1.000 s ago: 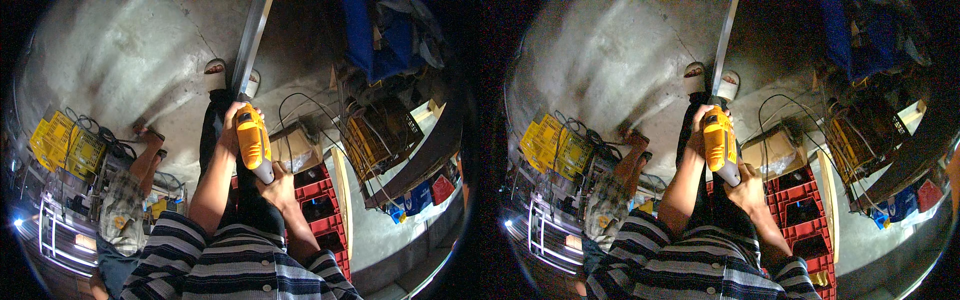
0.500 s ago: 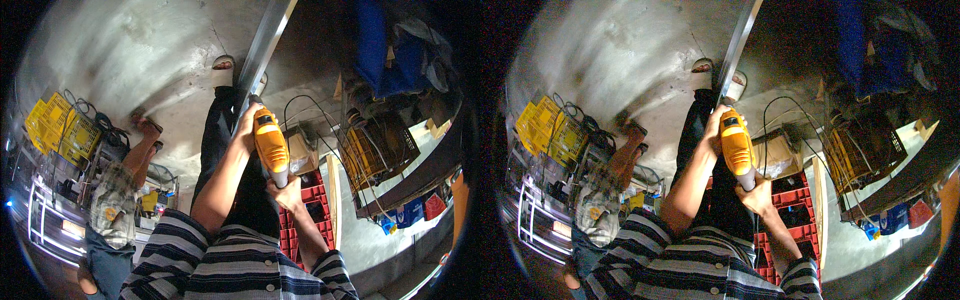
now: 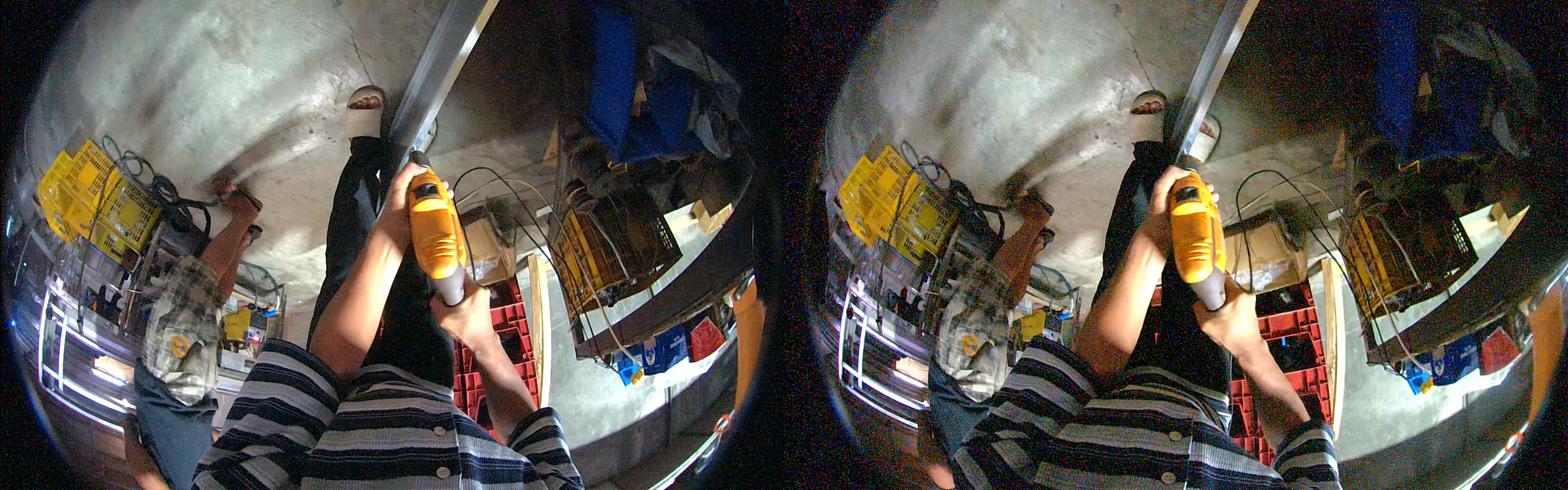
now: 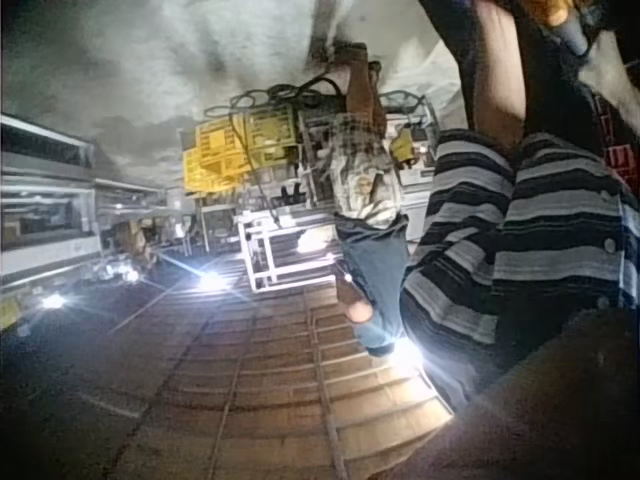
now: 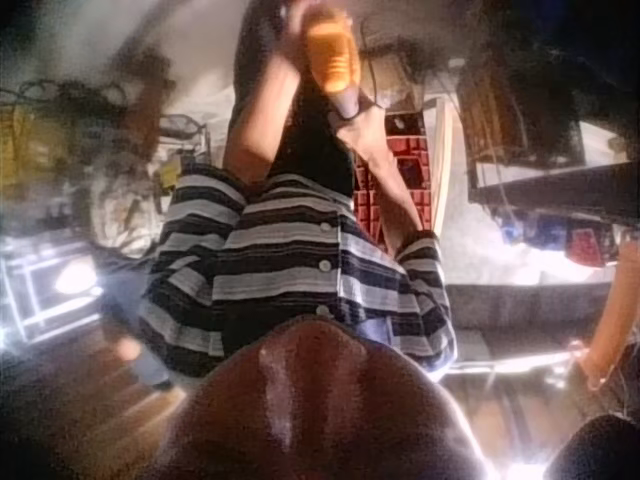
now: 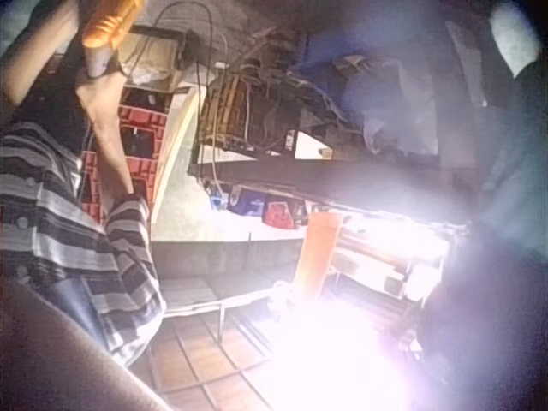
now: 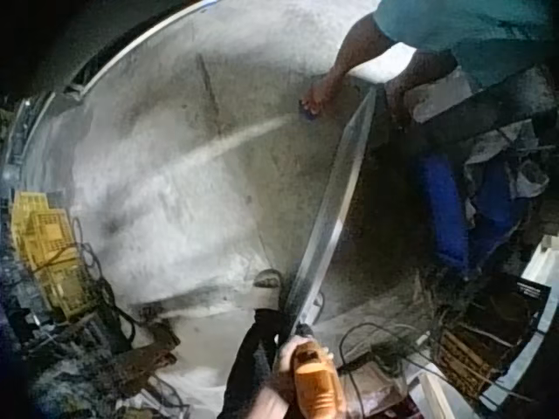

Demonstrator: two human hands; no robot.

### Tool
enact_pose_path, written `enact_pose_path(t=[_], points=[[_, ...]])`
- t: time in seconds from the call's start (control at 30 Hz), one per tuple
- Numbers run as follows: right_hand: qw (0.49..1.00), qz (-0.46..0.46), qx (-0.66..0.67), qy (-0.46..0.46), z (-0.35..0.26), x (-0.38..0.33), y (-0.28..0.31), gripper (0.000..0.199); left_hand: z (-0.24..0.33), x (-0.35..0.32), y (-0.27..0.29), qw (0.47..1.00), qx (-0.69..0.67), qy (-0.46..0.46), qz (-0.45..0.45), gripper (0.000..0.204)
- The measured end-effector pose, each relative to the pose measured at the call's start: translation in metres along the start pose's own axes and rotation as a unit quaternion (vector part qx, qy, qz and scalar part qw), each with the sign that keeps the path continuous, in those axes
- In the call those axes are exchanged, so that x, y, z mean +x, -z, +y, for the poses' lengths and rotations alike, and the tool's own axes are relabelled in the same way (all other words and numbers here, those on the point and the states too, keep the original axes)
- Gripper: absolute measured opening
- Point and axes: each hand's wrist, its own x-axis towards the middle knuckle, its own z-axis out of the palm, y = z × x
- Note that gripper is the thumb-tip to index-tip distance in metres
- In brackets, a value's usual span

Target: The person uses a corded drill to make holes in a long metal sheet on the floor, then lifts and repositions the sheet to drill additional holes. The person carries the sheet to a stainless steel table and places it on top.

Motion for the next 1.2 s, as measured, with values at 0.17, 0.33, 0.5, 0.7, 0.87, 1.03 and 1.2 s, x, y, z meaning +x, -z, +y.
enact_pose_path(t=[0.17,0.33,0.5,0.7,0.87,1.03,1.2], points=[[0.991,-0.021,-0.133,0.017,-0.014,-0.004,0.001,0.044,0.013,-0.007,0.011,0.992,-0.087,0.073,-0.056,0.028],[0.997,-0.051,-0.063,0.003,-0.029,0.009,0.011,0.042,0.015,-0.003,0.003,0.998,-0.024,0.007,-0.054,0.029],[0.996,-0.073,-0.03,-0.033,-0.014,0.006,0.004,0.048,0.018,-0.007,-0.006,1.0,0.024,-0.007,-0.014,0.028],[1.0,-0.021,0.0,-0.013,-0.012,-0.009,-0.013,0.031,0.017,-0.011,0.004,0.999,0.048,0.01,-0.007,0.038],[0.999,-0.027,-0.032,-0.034,-0.013,-0.007,-0.018,0.038,0.022,-0.014,0.001,0.999,0.018,0.048,-0.012,0.041],[0.991,0.003,-0.133,0.003,-0.008,-0.018,-0.032,0.061,0.024,-0.034,0.007,0.994,0.009,0.096,-0.052,0.052],[0.996,0.012,-0.086,-0.008,-0.01,-0.014,-0.036,0.061,0.028,-0.034,0.0,0.996,0.04,0.07,-0.023,0.047]])
